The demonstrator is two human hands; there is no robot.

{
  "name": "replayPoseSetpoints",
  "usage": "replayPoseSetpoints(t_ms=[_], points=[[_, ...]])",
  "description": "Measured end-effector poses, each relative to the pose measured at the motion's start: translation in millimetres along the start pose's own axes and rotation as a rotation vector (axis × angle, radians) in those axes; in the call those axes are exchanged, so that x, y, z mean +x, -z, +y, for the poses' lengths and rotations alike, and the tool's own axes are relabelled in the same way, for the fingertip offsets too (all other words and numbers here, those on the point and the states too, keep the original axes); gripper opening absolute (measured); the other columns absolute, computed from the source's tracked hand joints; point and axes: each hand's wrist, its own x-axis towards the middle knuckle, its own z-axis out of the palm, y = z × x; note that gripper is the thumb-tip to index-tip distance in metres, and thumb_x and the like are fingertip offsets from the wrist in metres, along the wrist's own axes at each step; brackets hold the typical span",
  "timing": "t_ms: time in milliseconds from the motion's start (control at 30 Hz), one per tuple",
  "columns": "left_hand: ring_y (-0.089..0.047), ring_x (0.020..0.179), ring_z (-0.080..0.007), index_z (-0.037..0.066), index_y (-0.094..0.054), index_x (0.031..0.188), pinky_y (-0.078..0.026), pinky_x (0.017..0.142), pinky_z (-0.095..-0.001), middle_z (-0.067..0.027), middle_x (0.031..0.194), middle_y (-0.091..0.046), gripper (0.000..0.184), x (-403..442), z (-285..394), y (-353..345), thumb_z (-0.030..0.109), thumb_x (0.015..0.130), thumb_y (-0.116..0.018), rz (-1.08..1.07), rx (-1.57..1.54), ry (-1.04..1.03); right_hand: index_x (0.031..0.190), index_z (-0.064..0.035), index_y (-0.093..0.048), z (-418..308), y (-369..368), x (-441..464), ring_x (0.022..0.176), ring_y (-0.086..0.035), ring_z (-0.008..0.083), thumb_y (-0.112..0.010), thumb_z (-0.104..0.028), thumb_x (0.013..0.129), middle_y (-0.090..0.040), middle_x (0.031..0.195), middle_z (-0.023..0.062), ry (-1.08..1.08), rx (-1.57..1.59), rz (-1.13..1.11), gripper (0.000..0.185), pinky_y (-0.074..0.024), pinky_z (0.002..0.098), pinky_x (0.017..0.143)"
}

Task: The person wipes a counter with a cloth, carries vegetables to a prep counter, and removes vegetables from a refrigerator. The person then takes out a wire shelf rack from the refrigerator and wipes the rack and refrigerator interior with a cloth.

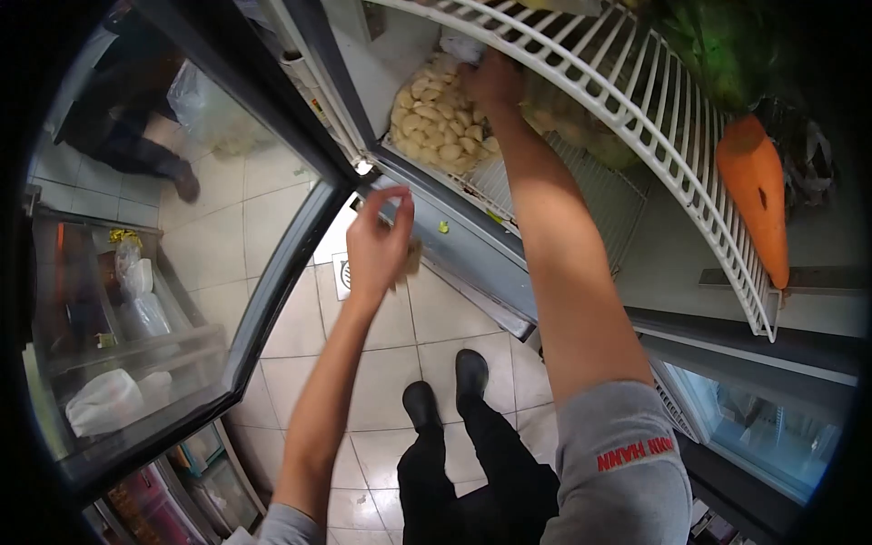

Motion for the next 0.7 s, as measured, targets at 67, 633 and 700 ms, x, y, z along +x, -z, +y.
replayPoseSetpoints(t_ms=[67,633,700], points=[[-0.058,0.067,-0.0286,0.006,-0.056,0.095,-0.045,0.059,-0.0359,-0.0123,0.086,-0.06,0.022,33,11,-15,0.019,0.076,-0.056,-0.038,-0.009,-0.051,0.122,-0.0092,-0.029,1,4,-2,0.093,-0.054,0.0358,-0.065,-0.032,0.063,-0.056,0.101,0.0208,-0.01,0.073,-0.004,0.073,-0.0436,0.0419,0.076],[-0.057,0.079,-0.0353,0.002,-0.06,0.082,-0.045,0.067,-0.0393,-0.0192,0.08,-0.06,0.025,144,5,-117,0.026,0.074,-0.056,-0.036,-0.041,-0.158,0.122,-0.0028,-0.032,114,65,-113,0.093,-0.052,0.0186,-0.063,-0.016,0.073,-0.048,0.109,0.0102,-0.186,0.912,0.327,0.06,-0.0444,0.03,0.072],[-0.057,0.064,-0.0356,-0.001,-0.059,0.07,-0.043,0.055,-0.0396,-0.017,0.067,-0.059,0.027,125,14,-115,0.026,0.073,-0.056,0.007,-0.322,-0.04,0.126,-0.0053,-0.026,104,67,-124,0.095,-0.051,0.02,-0.065,-0.015,0.072,-0.042,0.117,0.0104,-0.349,0.907,0.335,0.066,-0.0453,0.0316,0.073]])
